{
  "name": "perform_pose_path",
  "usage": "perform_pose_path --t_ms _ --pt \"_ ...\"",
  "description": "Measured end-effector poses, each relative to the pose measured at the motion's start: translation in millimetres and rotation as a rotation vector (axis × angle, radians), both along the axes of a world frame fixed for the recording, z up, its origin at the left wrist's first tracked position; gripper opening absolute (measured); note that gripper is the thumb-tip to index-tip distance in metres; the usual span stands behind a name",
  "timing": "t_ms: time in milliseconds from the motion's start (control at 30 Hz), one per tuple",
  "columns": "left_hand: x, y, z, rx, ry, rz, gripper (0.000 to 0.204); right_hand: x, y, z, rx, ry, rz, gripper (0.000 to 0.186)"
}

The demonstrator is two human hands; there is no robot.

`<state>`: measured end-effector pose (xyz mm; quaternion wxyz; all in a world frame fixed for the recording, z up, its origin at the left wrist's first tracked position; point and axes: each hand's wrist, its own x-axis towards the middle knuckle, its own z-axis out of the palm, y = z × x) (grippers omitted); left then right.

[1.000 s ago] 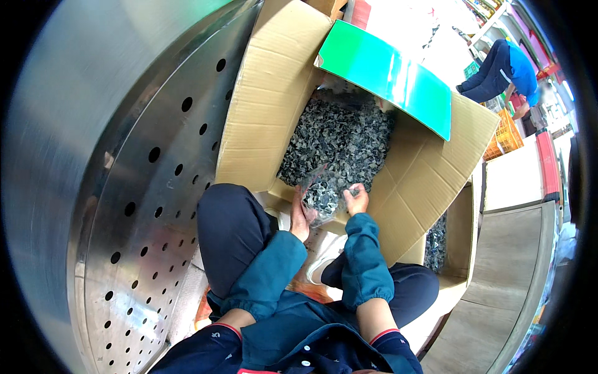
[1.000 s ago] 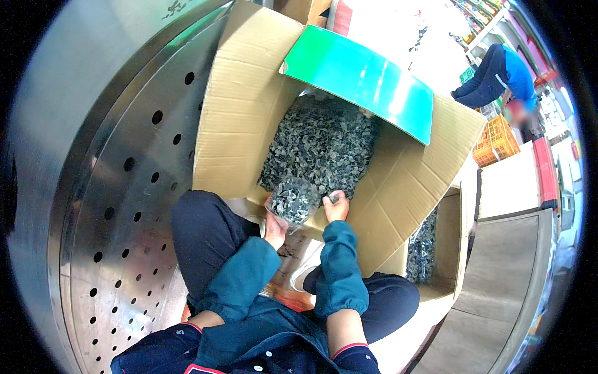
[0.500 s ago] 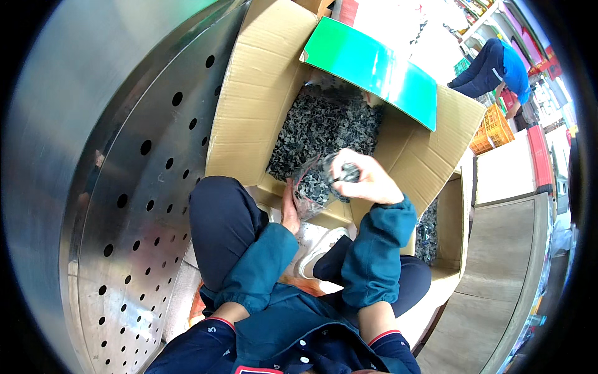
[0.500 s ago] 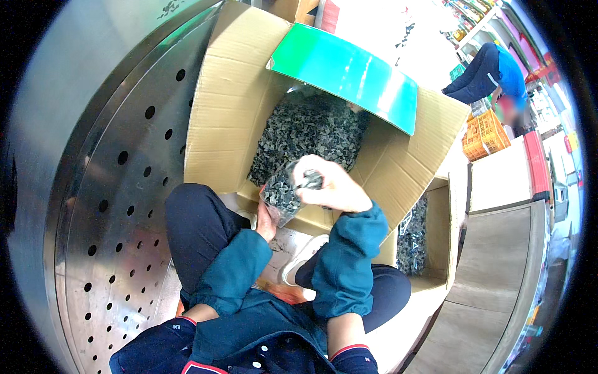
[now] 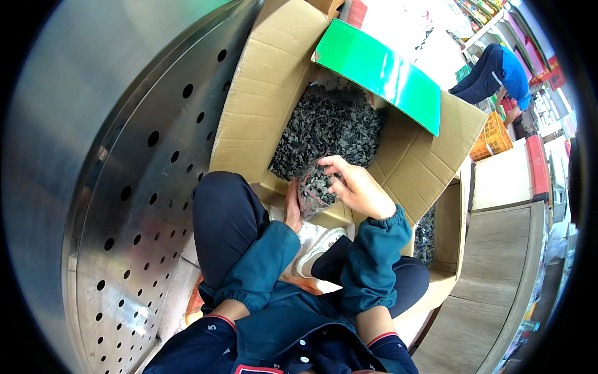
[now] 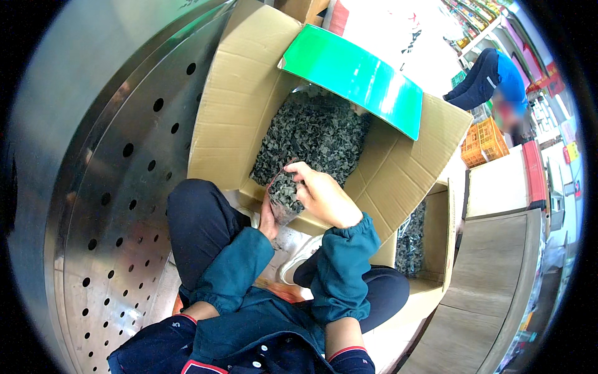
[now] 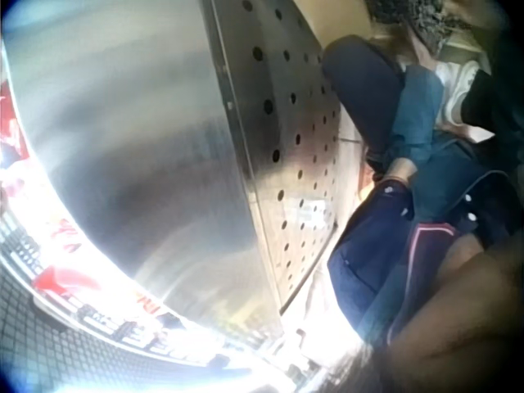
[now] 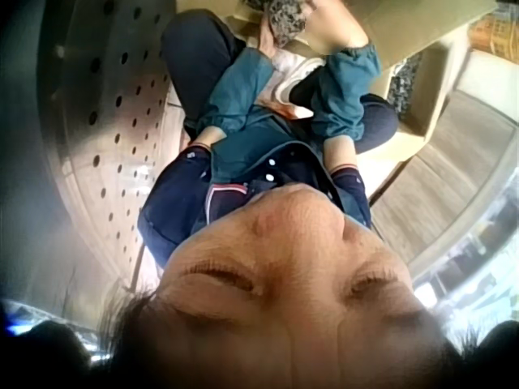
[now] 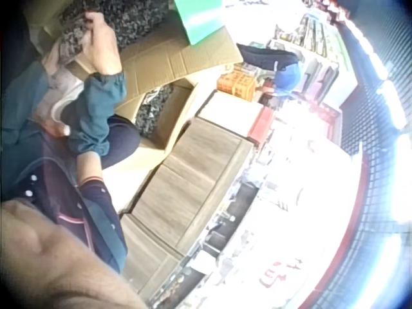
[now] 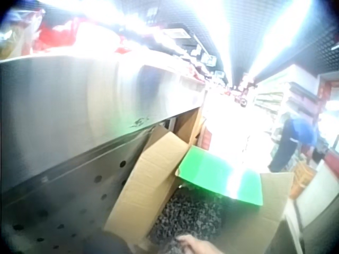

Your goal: The person scoops small dark items from a large cardboard box into a clear plastic bag, then ties the bag closed and places it into a second box. The person repeats this scooping, tying, and placing process multiple times.

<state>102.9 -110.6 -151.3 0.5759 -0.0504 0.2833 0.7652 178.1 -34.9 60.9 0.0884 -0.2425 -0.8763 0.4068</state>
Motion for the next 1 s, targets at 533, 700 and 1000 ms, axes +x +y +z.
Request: perform_pose_path --t_ms 533,700,1000 --pt "1 -8 25 -0.058 -0.065 -0.064 0.052 10 11 -19 0.074 0.341 -0.37 0.018" --pt "-9 -4 -6 0.071 -0.189 0.095 0.054 49 54 -117 -0.056 0.049 -0.632 0.041" --pt "-11 -15 -43 -0.064 -0.169 0.154 0.053 41 17 -237 0.019 -0.393 -0.932 0.092"
